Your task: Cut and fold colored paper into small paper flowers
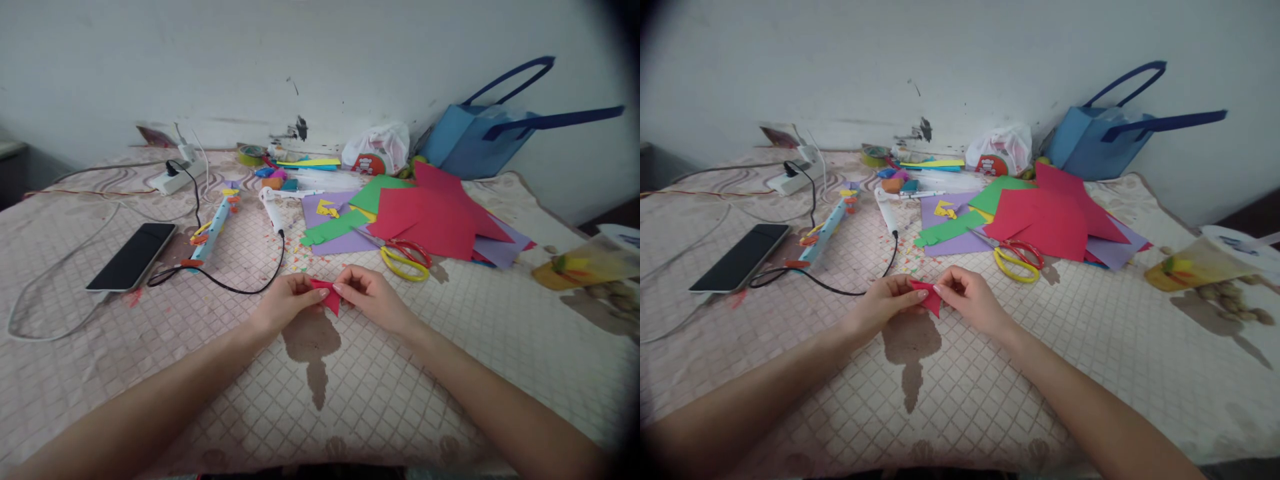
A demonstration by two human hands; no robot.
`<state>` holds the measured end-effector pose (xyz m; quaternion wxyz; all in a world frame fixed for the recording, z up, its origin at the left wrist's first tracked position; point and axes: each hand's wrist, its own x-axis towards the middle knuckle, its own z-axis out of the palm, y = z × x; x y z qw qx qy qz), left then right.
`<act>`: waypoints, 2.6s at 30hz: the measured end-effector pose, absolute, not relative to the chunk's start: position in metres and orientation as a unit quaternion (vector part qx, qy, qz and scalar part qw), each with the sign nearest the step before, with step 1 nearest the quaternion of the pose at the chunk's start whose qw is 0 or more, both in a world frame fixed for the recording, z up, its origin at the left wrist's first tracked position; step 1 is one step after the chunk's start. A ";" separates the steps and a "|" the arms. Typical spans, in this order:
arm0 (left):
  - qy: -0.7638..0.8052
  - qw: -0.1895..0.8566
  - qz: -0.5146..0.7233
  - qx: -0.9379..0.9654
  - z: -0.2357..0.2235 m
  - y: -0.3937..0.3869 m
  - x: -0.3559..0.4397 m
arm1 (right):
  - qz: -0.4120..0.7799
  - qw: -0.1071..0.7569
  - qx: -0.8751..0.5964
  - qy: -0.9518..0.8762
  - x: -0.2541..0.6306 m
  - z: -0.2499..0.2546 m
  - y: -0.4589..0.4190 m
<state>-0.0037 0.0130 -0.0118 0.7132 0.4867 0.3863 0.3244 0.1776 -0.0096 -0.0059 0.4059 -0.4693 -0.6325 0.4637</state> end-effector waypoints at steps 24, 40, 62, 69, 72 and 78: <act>0.394 0.729 0.333 0.450 -0.009 0.018 -0.009 | 0.554 0.423 -0.468 -0.543 0.177 -0.013 -0.009; 0.408 0.733 0.337 0.429 -0.007 0.018 -0.010 | 0.557 0.420 -0.470 -0.542 0.177 -0.012 -0.010; 0.427 0.714 0.318 0.456 -0.003 0.017 -0.010 | 0.573 0.421 -0.457 -0.534 0.176 -0.012 -0.011; 0.395 0.736 0.235 0.496 -0.007 0.015 -0.010 | 0.567 0.422 -0.469 -0.529 0.174 -0.010 -0.012; 0.397 0.740 0.217 0.498 -0.010 0.015 -0.010 | 0.559 0.427 -0.472 -0.531 0.172 -0.008 -0.014; 0.393 0.750 0.205 0.490 -0.007 0.014 -0.010 | 0.556 0.457 -0.467 -0.514 0.169 -0.009 -0.015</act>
